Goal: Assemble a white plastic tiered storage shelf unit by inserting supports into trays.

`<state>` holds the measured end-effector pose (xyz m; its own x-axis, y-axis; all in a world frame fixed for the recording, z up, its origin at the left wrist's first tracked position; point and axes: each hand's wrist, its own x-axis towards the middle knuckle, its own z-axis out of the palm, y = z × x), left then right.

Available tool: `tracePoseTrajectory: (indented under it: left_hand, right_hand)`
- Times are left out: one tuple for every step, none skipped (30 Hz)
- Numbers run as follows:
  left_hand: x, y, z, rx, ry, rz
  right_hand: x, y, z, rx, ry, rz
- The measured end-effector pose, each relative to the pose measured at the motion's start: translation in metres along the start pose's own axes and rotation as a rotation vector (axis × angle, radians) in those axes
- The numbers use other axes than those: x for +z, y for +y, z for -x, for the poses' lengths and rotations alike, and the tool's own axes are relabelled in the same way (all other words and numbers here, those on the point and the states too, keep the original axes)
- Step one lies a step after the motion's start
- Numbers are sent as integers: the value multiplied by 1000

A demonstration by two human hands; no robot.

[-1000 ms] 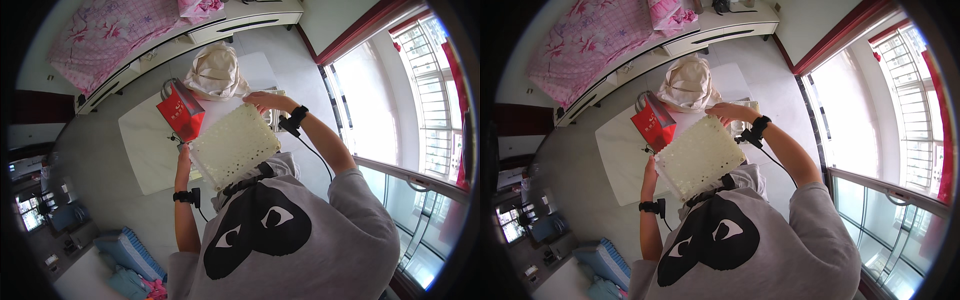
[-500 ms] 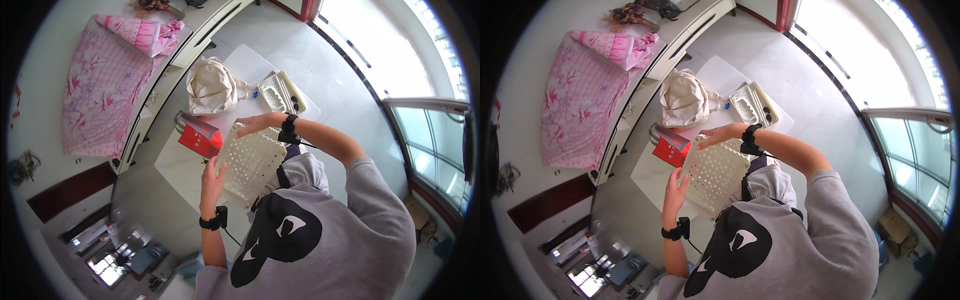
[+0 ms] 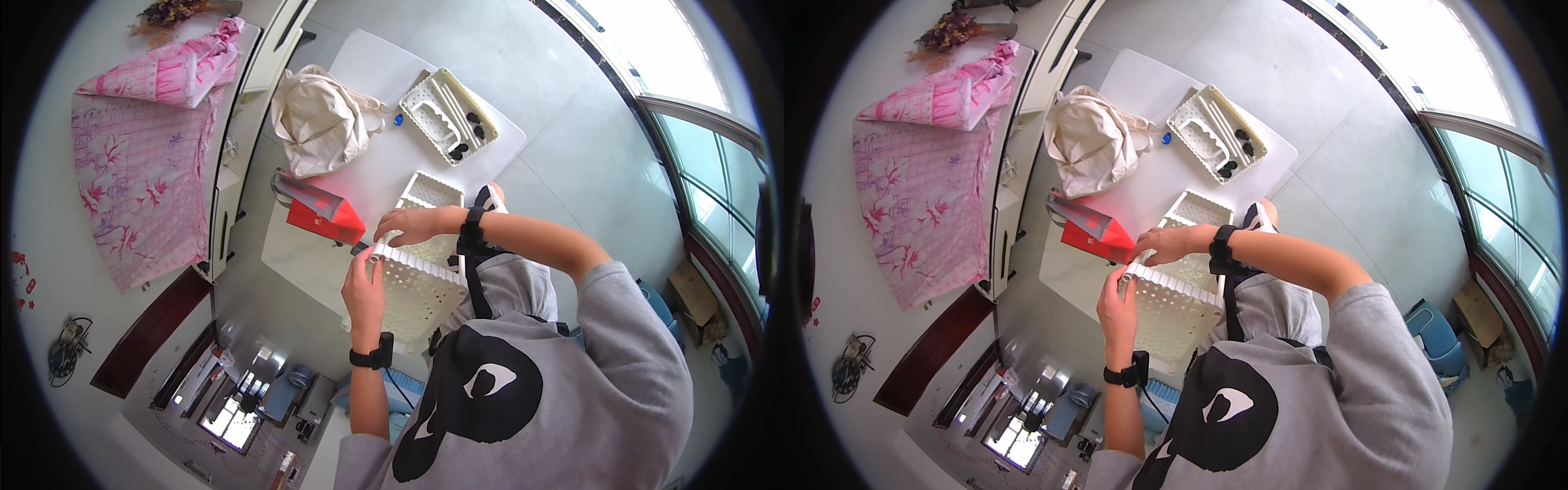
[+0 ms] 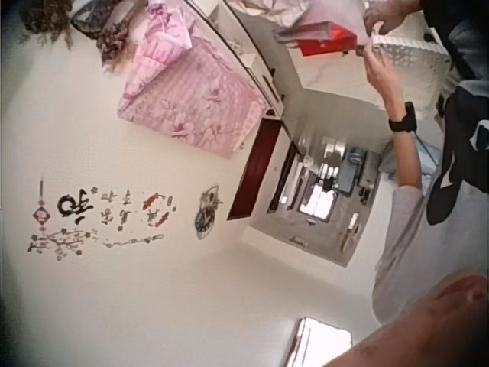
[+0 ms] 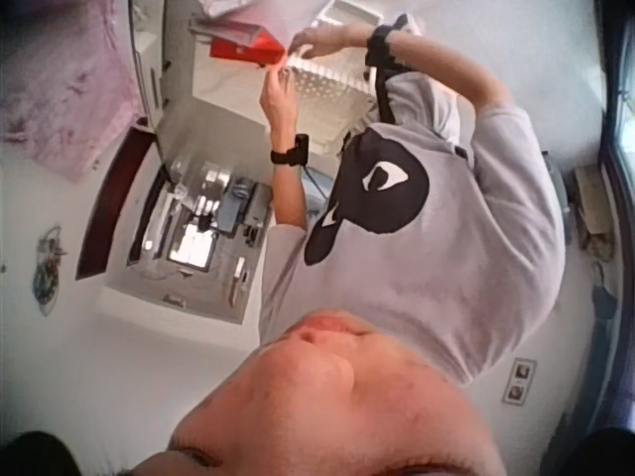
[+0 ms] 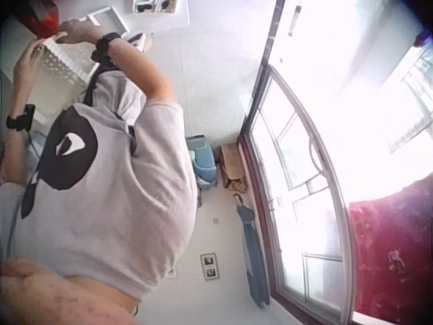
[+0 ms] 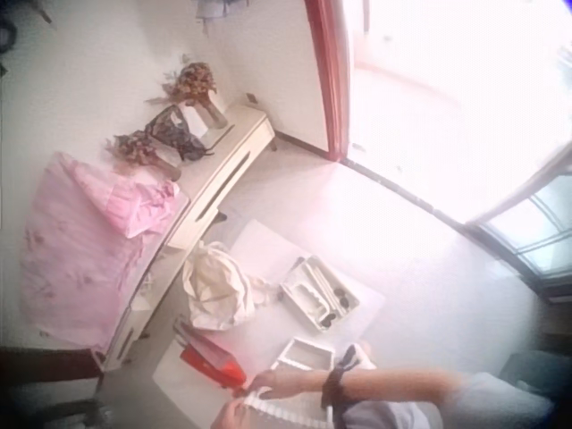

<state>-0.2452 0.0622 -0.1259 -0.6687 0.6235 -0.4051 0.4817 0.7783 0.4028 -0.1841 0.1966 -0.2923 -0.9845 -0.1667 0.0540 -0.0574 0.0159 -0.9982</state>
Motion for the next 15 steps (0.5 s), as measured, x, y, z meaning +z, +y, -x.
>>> tracePoseTrajectory:
  left_hand:
    - [1, 1, 0, 65, 29, -17]
    - [2, 1, 1, 132, 59, -34]
    - [5, 0, 0, 134, 58, -25]
    - [7, -3, -1, 128, 52, -26]
    - [6, -6, 1, 137, 74, -43]
    - [6, -9, 1, 148, 96, -61]
    - [6, -7, 0, 143, 91, -58]
    - [6, -4, -3, 147, 89, -47]
    - [6, -2, -5, 152, 88, -35]
    - [7, -2, -4, 147, 83, -35]
    - [7, -2, -3, 123, 74, -34]
    - [7, -1, -2, 99, 65, -33]
    - [5, 1, -3, 95, 61, -35]
    - [3, 4, -5, 86, 34, -43]
    - [1, 7, -8, 78, 7, -51]
  right_hand:
    - [3, 4, -2, -90, 54, -43]
    - [-1, 11, -2, -72, 48, -15]
    - [2, 15, 3, -43, 37, 5]
    - [-2, 15, 5, -20, 25, 34]
    - [-9, 10, 4, -19, 19, 25]
    - [-15, 4, 3, -4, -2, 47]
    - [-19, 1, 4, 14, -21, 71]
    - [-20, 2, 4, 19, -23, 66]
    - [-21, 2, 4, -15, 8, 87]
    - [-20, 3, 5, -52, 39, 106]
    - [-17, 5, 6, -85, 59, 83]
    - [-16, 7, 10, -82, 58, 78]
    - [-17, 6, 12, -82, 77, 64]
    - [-18, 4, 14, -82, 96, 51]
    - [-20, 3, 13, -81, 96, 46]
